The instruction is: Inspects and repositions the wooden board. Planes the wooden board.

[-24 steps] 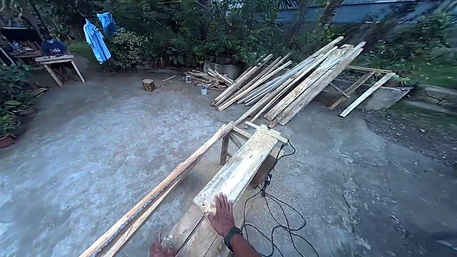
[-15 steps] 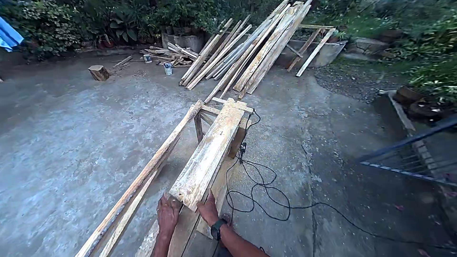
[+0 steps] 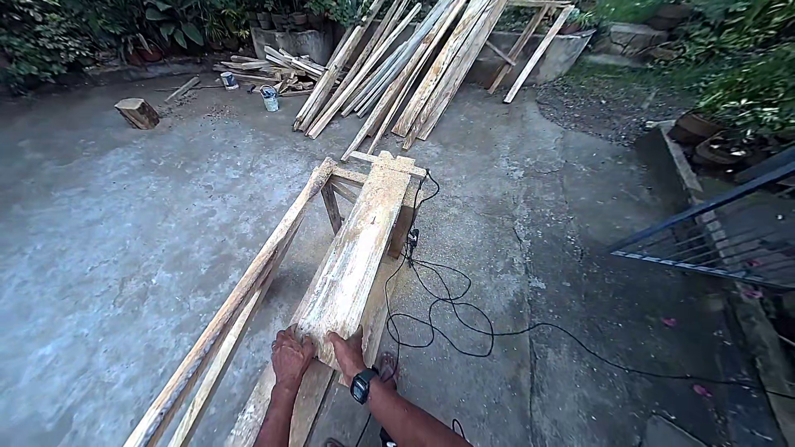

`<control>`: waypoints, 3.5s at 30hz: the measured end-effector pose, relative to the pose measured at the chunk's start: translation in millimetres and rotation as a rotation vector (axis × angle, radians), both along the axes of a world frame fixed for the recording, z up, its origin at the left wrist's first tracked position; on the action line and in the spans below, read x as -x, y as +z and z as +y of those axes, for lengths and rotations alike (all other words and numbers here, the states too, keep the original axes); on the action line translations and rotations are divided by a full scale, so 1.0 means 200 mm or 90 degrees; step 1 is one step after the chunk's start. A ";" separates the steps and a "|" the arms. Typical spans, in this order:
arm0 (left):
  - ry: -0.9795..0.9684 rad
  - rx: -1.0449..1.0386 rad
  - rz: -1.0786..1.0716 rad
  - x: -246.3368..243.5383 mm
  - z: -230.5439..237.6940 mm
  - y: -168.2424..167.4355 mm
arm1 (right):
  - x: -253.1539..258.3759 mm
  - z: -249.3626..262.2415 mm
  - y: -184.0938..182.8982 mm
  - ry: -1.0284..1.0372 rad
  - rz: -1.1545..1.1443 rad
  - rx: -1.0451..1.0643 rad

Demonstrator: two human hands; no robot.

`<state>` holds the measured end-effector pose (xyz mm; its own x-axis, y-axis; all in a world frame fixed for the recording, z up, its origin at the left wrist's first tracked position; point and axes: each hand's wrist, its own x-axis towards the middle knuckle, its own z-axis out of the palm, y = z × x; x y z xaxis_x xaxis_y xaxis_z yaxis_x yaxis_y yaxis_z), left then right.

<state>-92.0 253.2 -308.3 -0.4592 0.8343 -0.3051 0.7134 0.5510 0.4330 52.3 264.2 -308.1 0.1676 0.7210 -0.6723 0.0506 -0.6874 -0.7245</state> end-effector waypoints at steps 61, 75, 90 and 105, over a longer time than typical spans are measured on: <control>-0.025 -0.277 -1.201 -0.46 -0.30 1.43 | -0.92 -0.13 1.54 0.083 0.216 -0.375; -0.086 -0.364 -1.303 -0.51 -0.27 1.44 | -0.94 -0.06 1.66 0.110 0.298 -0.390; -0.119 -0.413 -1.253 -0.47 -0.24 1.41 | -0.82 -0.05 1.65 0.006 0.362 -0.397; -0.154 -0.609 -1.133 -0.14 -0.08 1.46 | -0.38 -0.07 1.50 -0.224 0.593 -0.350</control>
<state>-64.8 237.7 -15.6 -0.0860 0.9547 0.2850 -0.7338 -0.2541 0.6300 129.0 249.9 -8.9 0.0199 0.9686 -0.2479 -0.7986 -0.1338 -0.5868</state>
